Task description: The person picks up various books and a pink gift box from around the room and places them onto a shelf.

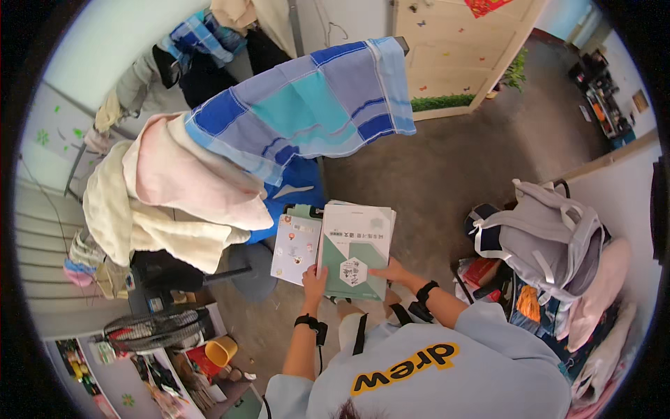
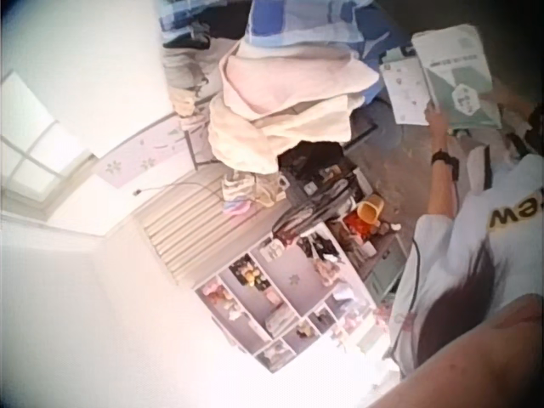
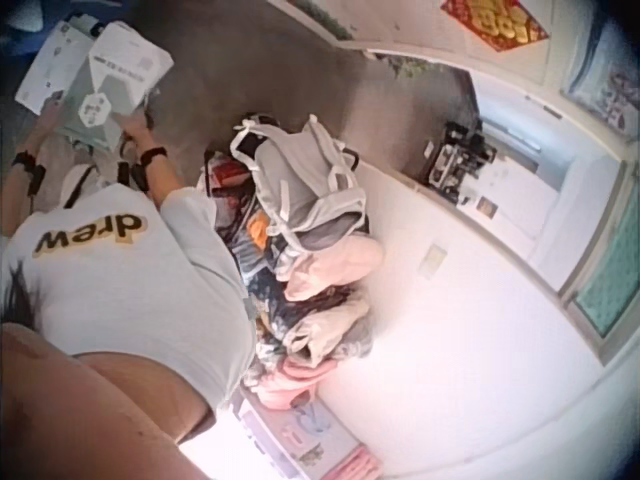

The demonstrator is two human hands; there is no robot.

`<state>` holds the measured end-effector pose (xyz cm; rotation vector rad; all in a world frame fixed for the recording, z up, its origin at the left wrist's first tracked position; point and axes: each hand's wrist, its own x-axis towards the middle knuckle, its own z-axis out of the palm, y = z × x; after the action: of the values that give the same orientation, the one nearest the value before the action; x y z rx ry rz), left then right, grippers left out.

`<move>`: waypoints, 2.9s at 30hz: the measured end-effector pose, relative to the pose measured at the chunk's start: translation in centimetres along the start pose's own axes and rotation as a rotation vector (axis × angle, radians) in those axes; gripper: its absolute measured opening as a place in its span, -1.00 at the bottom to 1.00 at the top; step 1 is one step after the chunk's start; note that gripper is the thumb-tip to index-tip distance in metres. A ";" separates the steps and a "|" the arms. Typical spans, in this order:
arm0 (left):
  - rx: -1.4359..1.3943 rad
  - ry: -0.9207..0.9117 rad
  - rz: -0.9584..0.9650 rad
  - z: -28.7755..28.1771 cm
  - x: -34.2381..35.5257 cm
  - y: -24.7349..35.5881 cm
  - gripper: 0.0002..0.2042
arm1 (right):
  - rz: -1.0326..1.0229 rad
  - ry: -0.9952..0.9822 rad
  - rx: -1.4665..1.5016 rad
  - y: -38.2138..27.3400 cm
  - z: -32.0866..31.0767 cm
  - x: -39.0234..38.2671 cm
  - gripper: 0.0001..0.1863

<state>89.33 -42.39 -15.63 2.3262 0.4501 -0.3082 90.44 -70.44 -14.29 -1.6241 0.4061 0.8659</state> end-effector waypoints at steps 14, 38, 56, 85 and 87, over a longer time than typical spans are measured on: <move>-1.670 -0.301 -0.692 4.4 -10.3 -1.0 -0.48 | 0.067 -0.188 0.688 1.4 -2.9 -1.7 -0.20; -1.634 -0.091 -0.691 2.8 -10.8 -0.2 -0.41 | 0.211 -0.194 -0.773 -6.3 -7.0 4.9 -0.12; -0.948 0.193 0.002 -9.9 -22.1 -8.1 -0.41 | -0.450 -0.024 -0.430 1.4 10.2 -7.1 -0.35; -1.560 1.487 -0.488 -26.8 -53.3 -38.0 -0.63 | -0.353 -1.213 -0.650 0.0 69.1 -13.8 -0.57; -1.522 1.478 -0.459 -31.1 -52.7 -41.1 -0.63 | -0.387 -1.197 -0.609 -1.5 74.2 -13.2 -0.58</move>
<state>27.48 -5.01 -1.19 0.5421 1.2650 1.2248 59.51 -2.18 -6.14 -1.3171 -1.0508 1.5382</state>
